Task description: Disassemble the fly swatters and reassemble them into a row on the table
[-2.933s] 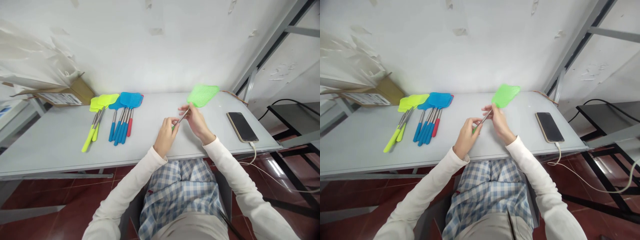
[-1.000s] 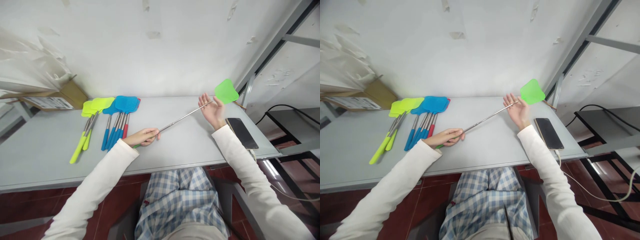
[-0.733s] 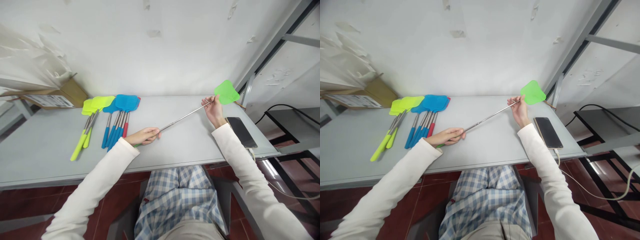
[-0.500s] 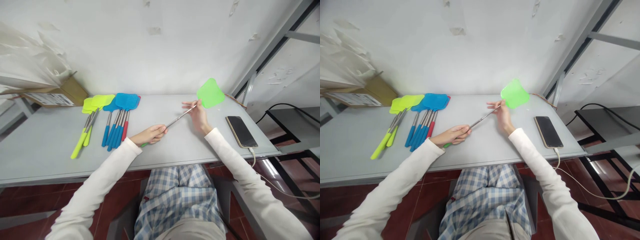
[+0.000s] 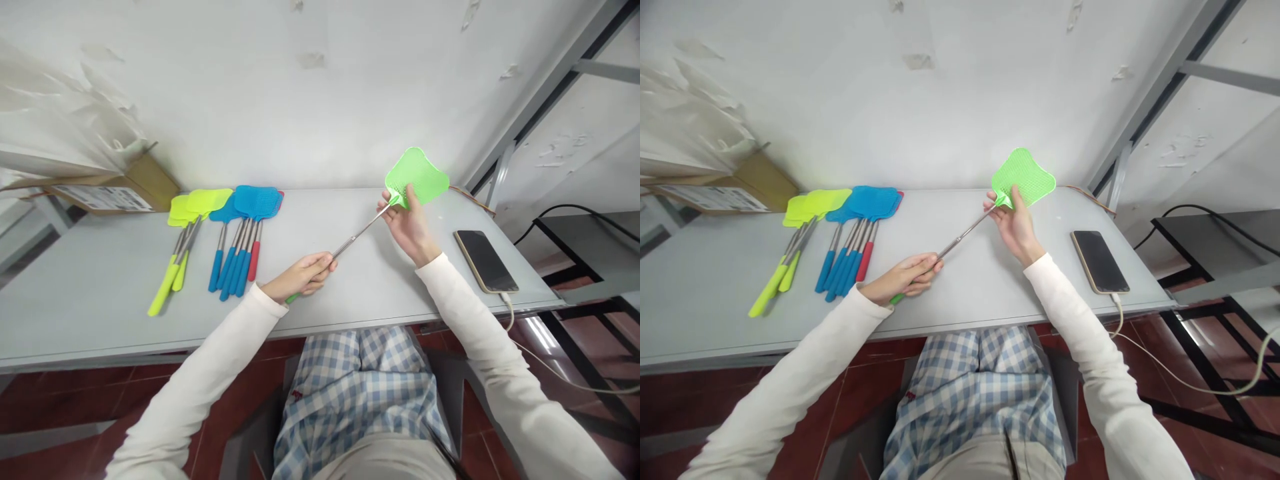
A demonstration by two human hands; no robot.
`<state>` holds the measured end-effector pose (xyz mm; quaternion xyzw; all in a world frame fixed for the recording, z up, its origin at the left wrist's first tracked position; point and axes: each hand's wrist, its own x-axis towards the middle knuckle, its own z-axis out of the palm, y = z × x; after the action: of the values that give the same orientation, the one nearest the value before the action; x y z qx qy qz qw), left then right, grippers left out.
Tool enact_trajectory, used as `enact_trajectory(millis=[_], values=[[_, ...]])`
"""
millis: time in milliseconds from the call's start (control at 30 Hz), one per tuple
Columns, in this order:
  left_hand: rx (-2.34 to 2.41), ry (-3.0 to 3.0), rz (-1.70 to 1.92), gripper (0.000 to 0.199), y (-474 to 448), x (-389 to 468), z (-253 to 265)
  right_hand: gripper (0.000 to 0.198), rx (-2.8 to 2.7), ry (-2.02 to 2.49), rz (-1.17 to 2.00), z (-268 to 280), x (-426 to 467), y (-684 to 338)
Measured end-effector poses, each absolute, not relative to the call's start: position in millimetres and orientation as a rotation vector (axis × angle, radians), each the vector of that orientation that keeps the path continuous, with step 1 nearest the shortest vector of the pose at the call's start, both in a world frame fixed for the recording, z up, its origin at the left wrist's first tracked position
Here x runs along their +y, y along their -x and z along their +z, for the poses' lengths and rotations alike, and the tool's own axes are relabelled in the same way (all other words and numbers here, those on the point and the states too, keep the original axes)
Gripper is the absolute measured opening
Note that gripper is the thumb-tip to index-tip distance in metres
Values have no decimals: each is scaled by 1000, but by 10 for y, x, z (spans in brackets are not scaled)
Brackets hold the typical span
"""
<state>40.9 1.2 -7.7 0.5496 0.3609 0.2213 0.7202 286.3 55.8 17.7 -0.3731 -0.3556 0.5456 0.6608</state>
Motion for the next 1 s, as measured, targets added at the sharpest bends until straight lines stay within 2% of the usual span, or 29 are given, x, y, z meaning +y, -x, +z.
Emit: enact_trajectory(millis=[167,267,400,600,767,1000], values=[[786,-1298,559,45,-544,-29,-19,25,-776,803,1084,225,624,-2829],[792,-1281,596,42,-653,-42,34,25,-766,783,1053,195,587,-2660],[807,-1211,654,36,-781,-19,97,32,-794,839,1134,86,424,-2386],[772,-1222,613,37,-737,-11,146,43,-895,805,1294,77,245,-2399],[805,-1181,638,37,-693,-31,136,40,-1003,811,1418,89,203,-2460],[950,-1199,605,33,-906,19,13,34,-882,818,1344,-76,285,-2277]])
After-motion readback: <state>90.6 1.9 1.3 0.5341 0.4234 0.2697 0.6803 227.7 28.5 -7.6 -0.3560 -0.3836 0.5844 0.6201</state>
